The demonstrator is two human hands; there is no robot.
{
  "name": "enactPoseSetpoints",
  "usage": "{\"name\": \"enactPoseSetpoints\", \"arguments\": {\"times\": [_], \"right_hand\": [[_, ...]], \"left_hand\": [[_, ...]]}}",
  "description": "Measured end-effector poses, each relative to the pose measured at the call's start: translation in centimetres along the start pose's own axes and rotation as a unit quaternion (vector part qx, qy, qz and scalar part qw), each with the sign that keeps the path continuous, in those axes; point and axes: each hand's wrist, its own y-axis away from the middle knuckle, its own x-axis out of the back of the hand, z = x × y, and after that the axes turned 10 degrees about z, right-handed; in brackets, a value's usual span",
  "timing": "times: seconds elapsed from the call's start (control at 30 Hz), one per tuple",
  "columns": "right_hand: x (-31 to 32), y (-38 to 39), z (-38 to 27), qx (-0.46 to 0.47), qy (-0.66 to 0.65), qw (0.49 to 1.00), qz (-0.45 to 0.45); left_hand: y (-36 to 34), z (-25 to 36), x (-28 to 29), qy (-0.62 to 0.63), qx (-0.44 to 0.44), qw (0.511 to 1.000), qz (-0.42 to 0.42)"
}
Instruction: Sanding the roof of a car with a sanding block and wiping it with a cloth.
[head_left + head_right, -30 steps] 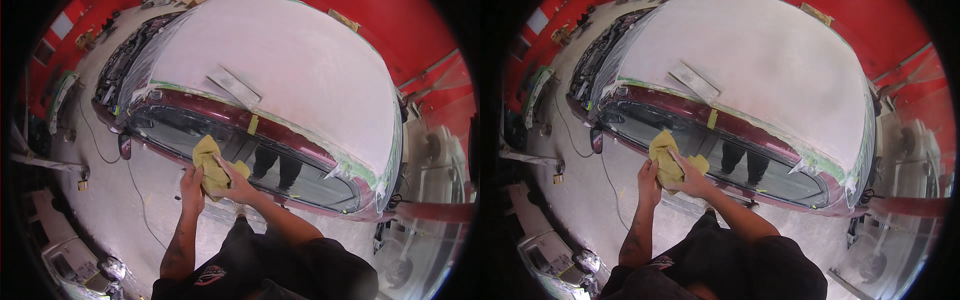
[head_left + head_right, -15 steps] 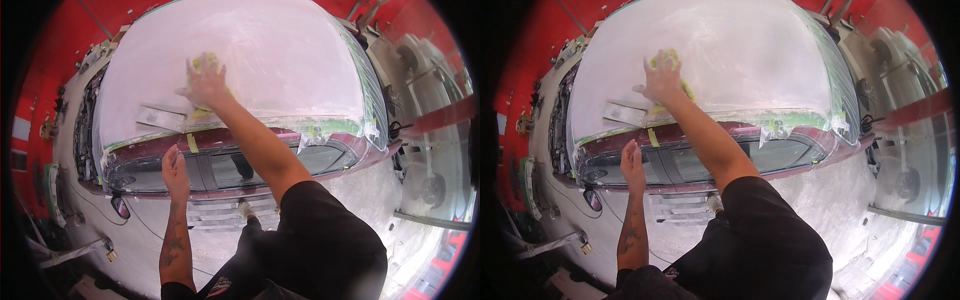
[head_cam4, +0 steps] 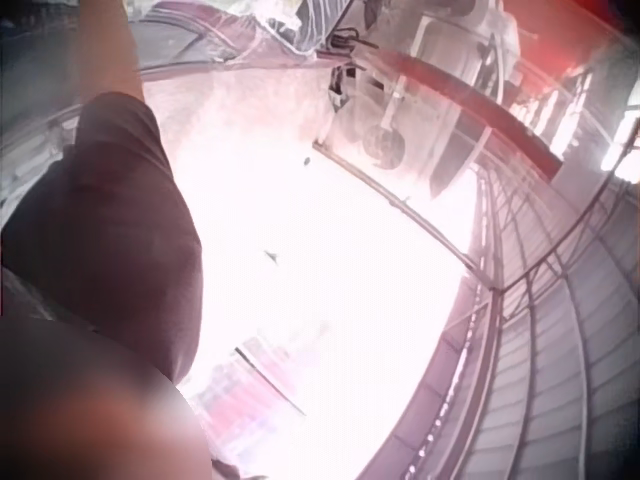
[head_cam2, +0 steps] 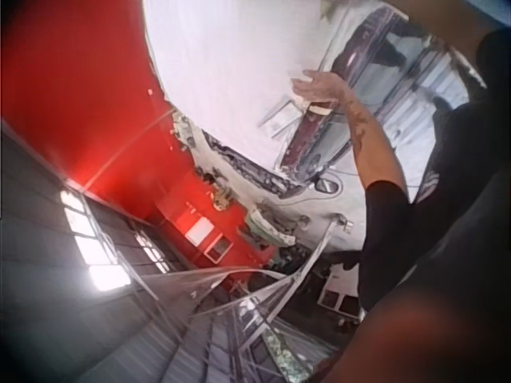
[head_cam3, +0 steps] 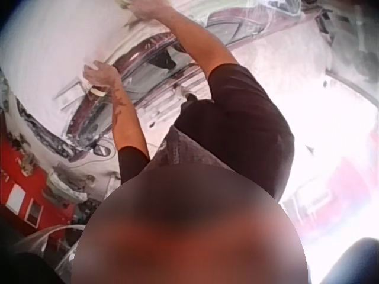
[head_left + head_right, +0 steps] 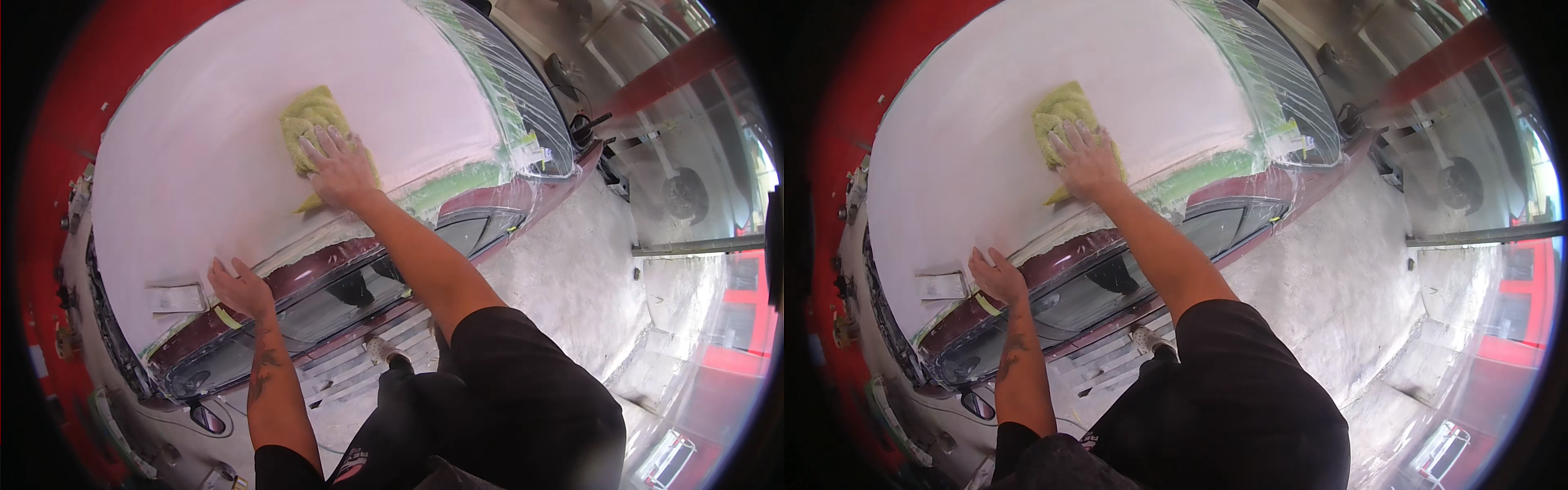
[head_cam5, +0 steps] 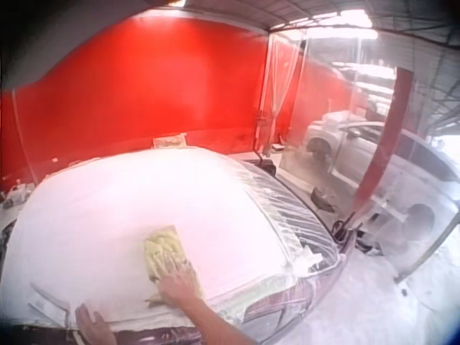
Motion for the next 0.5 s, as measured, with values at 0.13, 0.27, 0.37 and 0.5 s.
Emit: {"name": "enactPoseSetpoints", "arguments": {"times": [0.13,0.27,0.37,0.5], "right_hand": [[3.2,1.5,8.4,-0.111,0.045,0.992,0.032],[5.4,2.7,14.9,-0.221,0.079,0.970,0.059],[7.2,4.0,19.5,-0.309,0.095,0.945,0.054],[9.0,5.5,22.7,-0.378,0.113,0.918,0.025]], "left_hand": [[-0.1,-0.1,0.2,-0.106,-0.033,0.994,-0.011],[-0.3,-0.5,0.2,-0.100,-0.043,0.994,-0.012],[-0.2,-0.4,0.0,-0.098,-0.039,0.994,-0.017],[-0.3,0.1,0.1,-0.109,-0.029,0.993,-0.020]]}}
